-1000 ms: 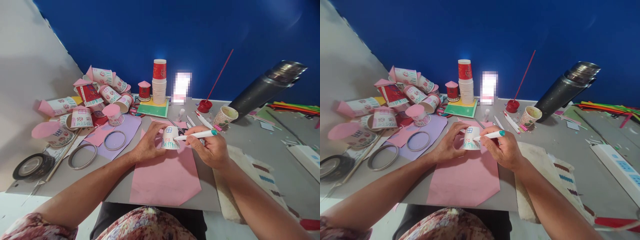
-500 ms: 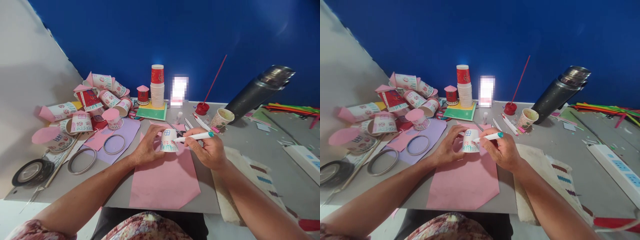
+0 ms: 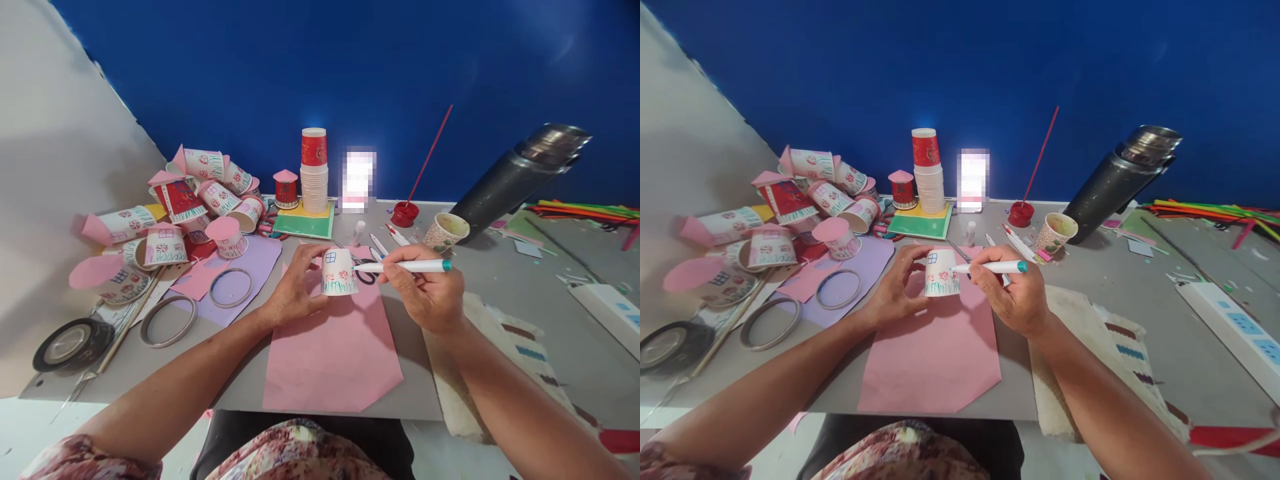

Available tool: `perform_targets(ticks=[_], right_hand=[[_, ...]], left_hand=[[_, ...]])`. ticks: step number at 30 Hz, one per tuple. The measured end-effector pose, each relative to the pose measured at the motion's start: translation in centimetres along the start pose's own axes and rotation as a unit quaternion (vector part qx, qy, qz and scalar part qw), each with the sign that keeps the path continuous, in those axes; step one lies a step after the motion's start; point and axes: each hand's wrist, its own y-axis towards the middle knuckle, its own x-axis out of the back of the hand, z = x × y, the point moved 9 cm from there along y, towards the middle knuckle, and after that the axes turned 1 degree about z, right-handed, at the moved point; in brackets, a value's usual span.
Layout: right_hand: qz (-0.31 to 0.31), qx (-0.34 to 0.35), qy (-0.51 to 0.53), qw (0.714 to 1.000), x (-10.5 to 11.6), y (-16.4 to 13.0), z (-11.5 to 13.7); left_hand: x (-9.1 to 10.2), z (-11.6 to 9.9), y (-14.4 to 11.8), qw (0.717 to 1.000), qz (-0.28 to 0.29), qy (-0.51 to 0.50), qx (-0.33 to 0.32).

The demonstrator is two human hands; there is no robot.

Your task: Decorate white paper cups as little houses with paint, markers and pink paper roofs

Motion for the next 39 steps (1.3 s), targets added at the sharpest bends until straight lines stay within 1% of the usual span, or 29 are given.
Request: perform_targets(ticks=[6,9,15,20,24,26,28,33,35,39], right_hand=[[0.018,0.027,-0.004,0.999,-0.6,-0.3,0.1],[0.023,0.033,-0.001,0.999,-0.7,-0.3,0.2],[0.055,0.037,-0.004,0.998,-1.3,-0.1,0.5],[0.046,0.026,-0.005,0.999,-1.0,-0.2,0.3],[0.062,0.025,-0.002,0.998,-1.2,-0.1,0.3],[0.060,0.023,-0.004,0.998,-1.1,-0.1,0.2],[0.051,0.021,-0.007,0.998,-1.0,0.0,0.2],[0.062,0.015,-0.008,0.998,-1.1,0.1,0.0],[0.053,0.012,-0.009,0.998,-0.9,0.1,-0.1],[0.057,0.011,-0.010,0.998,-0.9,0.0,-0.2]], left_hand=[[-0.3,-0.4,-0.2,1.000,0.006,0.004,-0.030],[-0.4,-0.5,-0.1,0.999,0.006,0.008,-0.035],[-0.5,-0.9,0.0,0.999,0.008,0.007,-0.047],[-0.7,-0.7,0.0,0.999,0.014,0.009,-0.030],[-0.7,-0.7,0.0,1.000,0.014,0.005,-0.014],[-0.7,-0.6,0.0,1.000,0.015,0.005,-0.005],[-0.7,-0.6,0.0,1.000,0.014,0.003,-0.004],[-0.8,-0.4,0.0,1.000,0.012,0.001,-0.014],[-0.7,-0.3,0.0,1.000,0.010,-0.003,-0.014],[-0.7,-0.1,0.0,1.000,0.009,-0.016,-0.004]])
